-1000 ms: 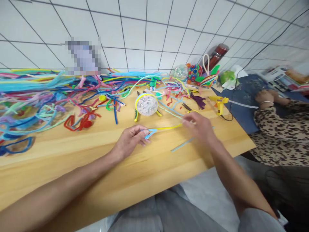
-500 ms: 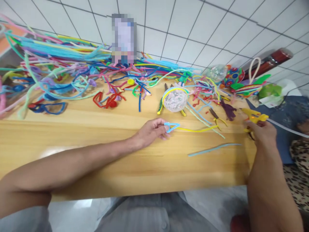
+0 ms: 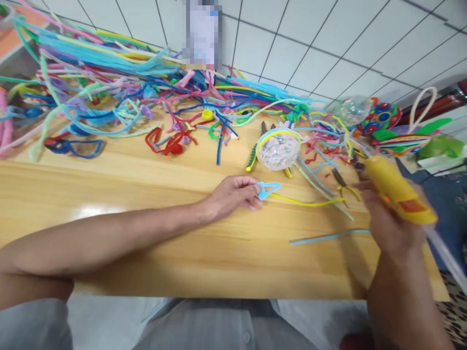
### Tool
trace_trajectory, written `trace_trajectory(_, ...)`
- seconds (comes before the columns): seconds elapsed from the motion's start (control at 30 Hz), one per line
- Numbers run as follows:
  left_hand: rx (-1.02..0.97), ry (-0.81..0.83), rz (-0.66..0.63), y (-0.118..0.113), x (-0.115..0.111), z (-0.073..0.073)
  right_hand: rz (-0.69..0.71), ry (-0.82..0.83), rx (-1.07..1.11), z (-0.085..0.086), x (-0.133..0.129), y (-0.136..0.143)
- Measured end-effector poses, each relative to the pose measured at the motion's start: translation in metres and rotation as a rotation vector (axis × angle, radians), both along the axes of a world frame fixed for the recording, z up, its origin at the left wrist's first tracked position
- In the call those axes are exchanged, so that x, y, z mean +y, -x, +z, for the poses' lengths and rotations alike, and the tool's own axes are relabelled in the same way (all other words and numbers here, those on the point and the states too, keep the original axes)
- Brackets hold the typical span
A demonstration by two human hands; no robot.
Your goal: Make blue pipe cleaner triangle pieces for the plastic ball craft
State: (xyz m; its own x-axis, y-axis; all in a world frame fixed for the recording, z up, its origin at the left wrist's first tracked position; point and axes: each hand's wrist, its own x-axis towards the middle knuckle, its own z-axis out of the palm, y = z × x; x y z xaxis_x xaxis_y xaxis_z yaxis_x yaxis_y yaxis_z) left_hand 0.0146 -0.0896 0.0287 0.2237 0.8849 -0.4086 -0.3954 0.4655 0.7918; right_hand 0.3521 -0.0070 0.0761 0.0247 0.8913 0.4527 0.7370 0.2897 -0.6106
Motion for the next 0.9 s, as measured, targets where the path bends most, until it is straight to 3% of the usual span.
trace_trajectory(0.03,-0.006,-0.002,0.008,0.001,0.000,0.000,0.044,-0.007,-0.070,0.001,-0.009,0.009)
trace_trajectory(0.13,-0.023,-0.020,0.030,0.002,0.001,-0.001,0.509,-0.079,-0.493,-0.005,-0.023,0.027)
trace_trajectory(0.17,-0.026,-0.028,0.031,0.002,0.000,-0.002,0.639,-0.122,-0.550,-0.009,-0.025,0.031)
trace_trajectory(0.23,-0.026,-0.040,0.027,0.002,0.000,-0.003,0.758,-0.198,-0.555,-0.017,-0.026,0.039)
trace_trajectory(0.43,-0.019,-0.016,0.055,0.000,-0.002,-0.004,0.889,-0.275,-0.571,-0.025,-0.031,0.057)
trace_trajectory(0.9,-0.035,-0.012,0.024,0.000,-0.003,0.000,0.848,-0.246,-0.551,-0.029,-0.042,0.061)
